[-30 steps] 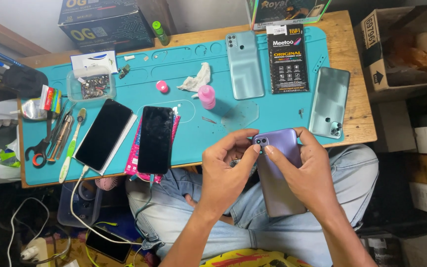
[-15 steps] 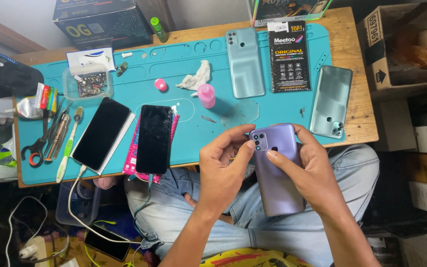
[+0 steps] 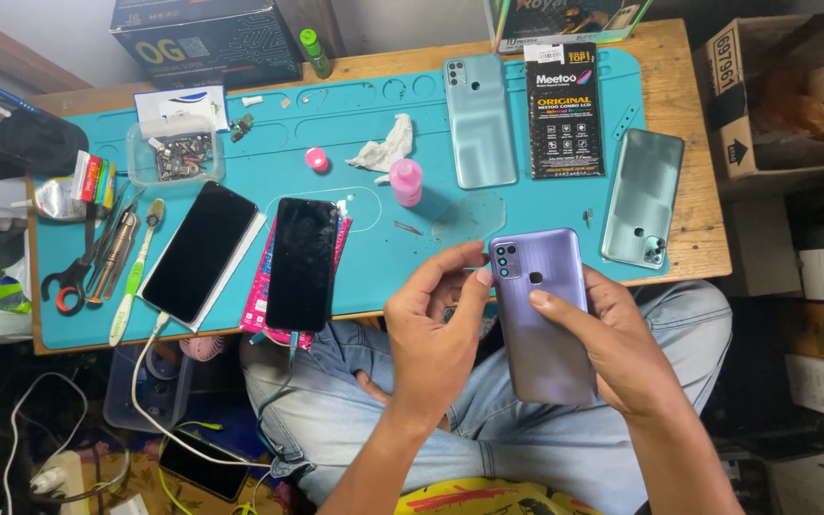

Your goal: The person cleans small black rubber rings with a toothbrush, then places them into the camera cutouts on the back of a purple smartphone. The person handles the rings and the phone by hand.

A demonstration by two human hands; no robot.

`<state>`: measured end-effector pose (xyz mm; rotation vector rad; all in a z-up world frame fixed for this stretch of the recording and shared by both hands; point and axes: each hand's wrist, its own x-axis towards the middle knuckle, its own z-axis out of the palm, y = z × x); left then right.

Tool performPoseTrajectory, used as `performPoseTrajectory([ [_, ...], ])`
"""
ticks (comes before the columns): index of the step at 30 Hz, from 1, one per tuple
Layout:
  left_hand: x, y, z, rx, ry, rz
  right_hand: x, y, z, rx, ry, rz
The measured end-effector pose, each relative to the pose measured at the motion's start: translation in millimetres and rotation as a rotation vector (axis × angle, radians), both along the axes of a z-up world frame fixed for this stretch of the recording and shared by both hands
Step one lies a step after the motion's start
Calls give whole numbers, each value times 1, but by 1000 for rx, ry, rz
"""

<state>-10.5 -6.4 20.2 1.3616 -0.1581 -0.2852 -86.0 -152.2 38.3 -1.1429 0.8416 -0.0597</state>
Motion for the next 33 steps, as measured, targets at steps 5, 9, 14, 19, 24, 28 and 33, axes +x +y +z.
performPoseTrajectory([
  [5, -9, -2, 15, 171, -9, 8, 4, 7, 8, -266, 195, 85],
  [9, -15, -4, 10, 157, -37, 2, -2, 12, -1, -491, 171, 158],
  [14, -19, -10, 0, -181, 423, -49, 8, 31, 30, -896, 15, 431],
  [19, -14, -7, 6, -308, 581, -32, 6, 32, 31, -891, 10, 418],
  [24, -11, -5, 3, -356, 638, -2, 1, 21, 17, -850, -30, 365],
  [28, -5, 0, 9, -291, 684, 33, -5, 4, 3, -614, 93, 241],
  [33, 1, 6, 14, -274, 739, 86, -10, -14, -8, -195, 135, 28],
])
